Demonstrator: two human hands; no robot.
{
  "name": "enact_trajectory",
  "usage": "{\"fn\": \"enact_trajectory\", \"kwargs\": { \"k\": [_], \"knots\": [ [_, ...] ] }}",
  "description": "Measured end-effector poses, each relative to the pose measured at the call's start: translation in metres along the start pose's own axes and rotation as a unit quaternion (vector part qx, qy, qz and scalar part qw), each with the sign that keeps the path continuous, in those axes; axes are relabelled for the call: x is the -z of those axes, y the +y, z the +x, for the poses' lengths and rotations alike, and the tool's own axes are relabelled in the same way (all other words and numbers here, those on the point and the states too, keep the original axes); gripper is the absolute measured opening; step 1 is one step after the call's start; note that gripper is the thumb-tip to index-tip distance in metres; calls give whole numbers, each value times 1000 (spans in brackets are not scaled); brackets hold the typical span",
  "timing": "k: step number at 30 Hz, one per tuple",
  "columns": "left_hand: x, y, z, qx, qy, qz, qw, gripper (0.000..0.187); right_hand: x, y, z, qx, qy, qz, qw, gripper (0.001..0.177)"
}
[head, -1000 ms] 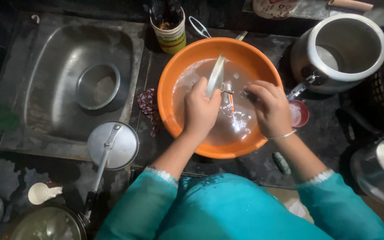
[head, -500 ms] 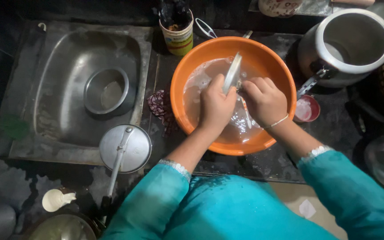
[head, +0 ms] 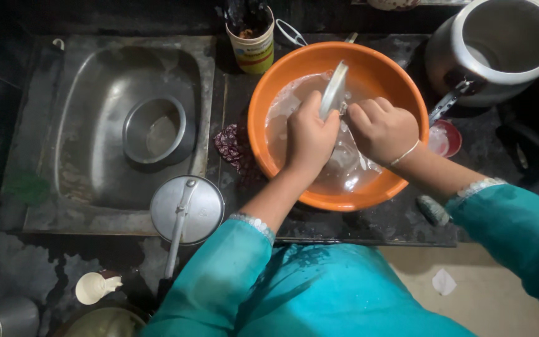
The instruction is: The person washes a pressure cooker lid and its parts in a large orange basin of soapy water in a kitchen sink. They scrub the lid and handle with a scrubber, rinse the pieces in the water, and handle a knife and other utensils in the basin.
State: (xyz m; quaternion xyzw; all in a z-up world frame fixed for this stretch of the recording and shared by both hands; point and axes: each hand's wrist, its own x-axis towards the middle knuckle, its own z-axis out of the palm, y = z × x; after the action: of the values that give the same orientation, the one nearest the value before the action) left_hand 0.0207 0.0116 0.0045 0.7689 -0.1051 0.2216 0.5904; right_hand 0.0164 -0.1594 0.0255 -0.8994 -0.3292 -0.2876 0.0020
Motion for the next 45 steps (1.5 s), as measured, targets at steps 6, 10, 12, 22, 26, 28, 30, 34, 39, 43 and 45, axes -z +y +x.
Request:
{"fn": "enact_trajectory", "kwargs": {
  "k": [6,10,12,22,26,28,30,34,39,43,45],
  "knots": [
    [6,-2,-3,38,-13,-15,999,23,-17,-18,-3,-214,-18,189,958,15],
    [3,-5,1,27,-18,-17,999,23,-7,-15,-2,-107,17,87,990,10],
    [4,-6,3,73,-46,-41,995,23,4,-1,3,37,24,-11,999,10],
    [16,-11,7,75,-21,-74,994,21,-3,-31,23,-427,-87,386,813,18],
    [14,-11,9,86,-30,-71,993,19,6,-12,23,10,50,25,998,12],
    [13,-9,10,91,-25,-40,995,20,5,-6,23,64,35,-9,997,12],
    [10,-8,13,136,-27,-28,990,18,0,-1,26,45,13,-1,999,10],
    [21,-10,15,40,4,-57,998,26,-19,-3,35,-394,-182,442,785,22],
    [21,-10,17,41,-13,-71,997,30,-13,-7,26,-121,-44,139,982,18],
    [14,-8,18,106,-29,-29,994,27,0,2,26,66,13,8,998,14],
    [13,-8,19,107,-26,-51,993,32,0,7,31,60,-27,24,998,13]
  ]
}}
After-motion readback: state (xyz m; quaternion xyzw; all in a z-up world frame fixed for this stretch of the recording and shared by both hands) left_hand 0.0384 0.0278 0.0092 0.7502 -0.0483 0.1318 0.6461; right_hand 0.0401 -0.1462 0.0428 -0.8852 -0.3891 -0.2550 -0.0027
